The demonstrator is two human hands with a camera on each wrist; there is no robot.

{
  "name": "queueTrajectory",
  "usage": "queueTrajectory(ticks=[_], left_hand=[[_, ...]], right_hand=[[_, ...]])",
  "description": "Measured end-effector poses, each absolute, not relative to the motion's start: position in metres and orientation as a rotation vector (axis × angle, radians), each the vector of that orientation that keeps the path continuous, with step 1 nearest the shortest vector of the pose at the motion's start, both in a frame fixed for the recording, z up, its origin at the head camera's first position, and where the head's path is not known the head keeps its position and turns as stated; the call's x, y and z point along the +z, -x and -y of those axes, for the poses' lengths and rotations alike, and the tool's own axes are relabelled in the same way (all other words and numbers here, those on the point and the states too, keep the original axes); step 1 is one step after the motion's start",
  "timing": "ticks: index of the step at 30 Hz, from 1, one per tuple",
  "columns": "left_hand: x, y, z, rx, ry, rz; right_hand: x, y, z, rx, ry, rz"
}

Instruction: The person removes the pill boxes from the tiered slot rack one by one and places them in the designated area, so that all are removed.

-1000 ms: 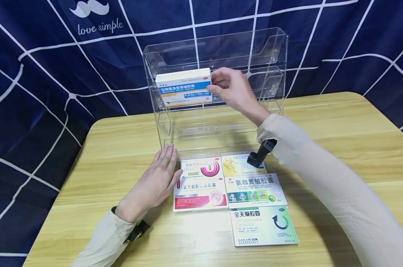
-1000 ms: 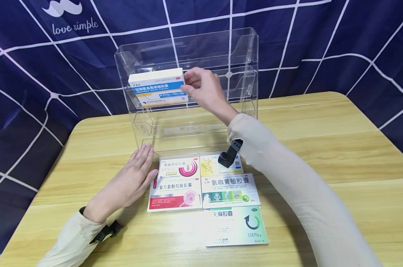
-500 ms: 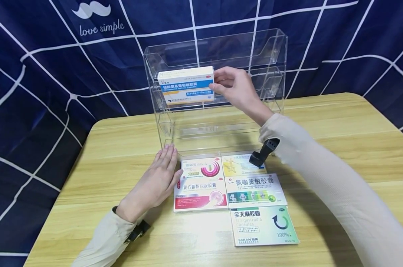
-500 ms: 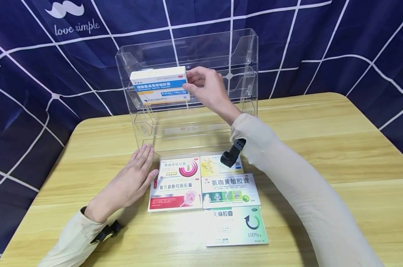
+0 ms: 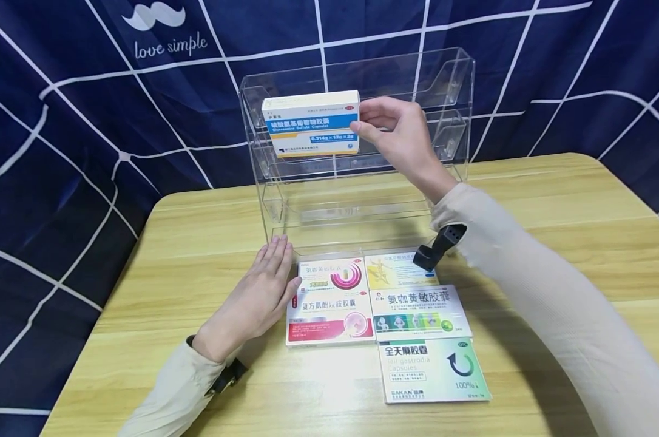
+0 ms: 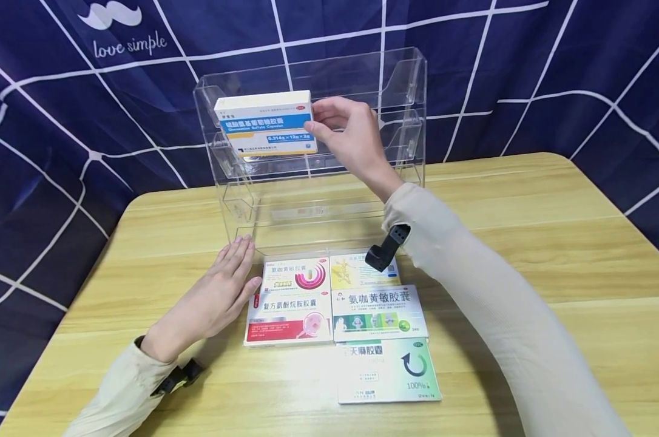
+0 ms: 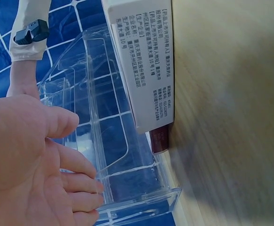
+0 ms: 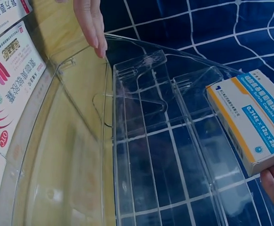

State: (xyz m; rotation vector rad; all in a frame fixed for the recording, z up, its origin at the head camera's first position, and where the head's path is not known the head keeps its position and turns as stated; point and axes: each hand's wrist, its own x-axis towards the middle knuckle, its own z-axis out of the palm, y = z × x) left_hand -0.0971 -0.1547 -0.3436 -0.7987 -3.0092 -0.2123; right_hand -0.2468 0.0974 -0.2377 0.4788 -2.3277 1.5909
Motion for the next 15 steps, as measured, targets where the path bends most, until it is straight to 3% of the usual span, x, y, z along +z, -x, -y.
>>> queueTrajectory(ticks=[15], left_hand=[[-0.345, 0.085, 0.169, -0.234, 0.866, 2.999]], right_hand=[[-0.238, 0.214, -0.106, 1.673, -0.382, 2.280]])
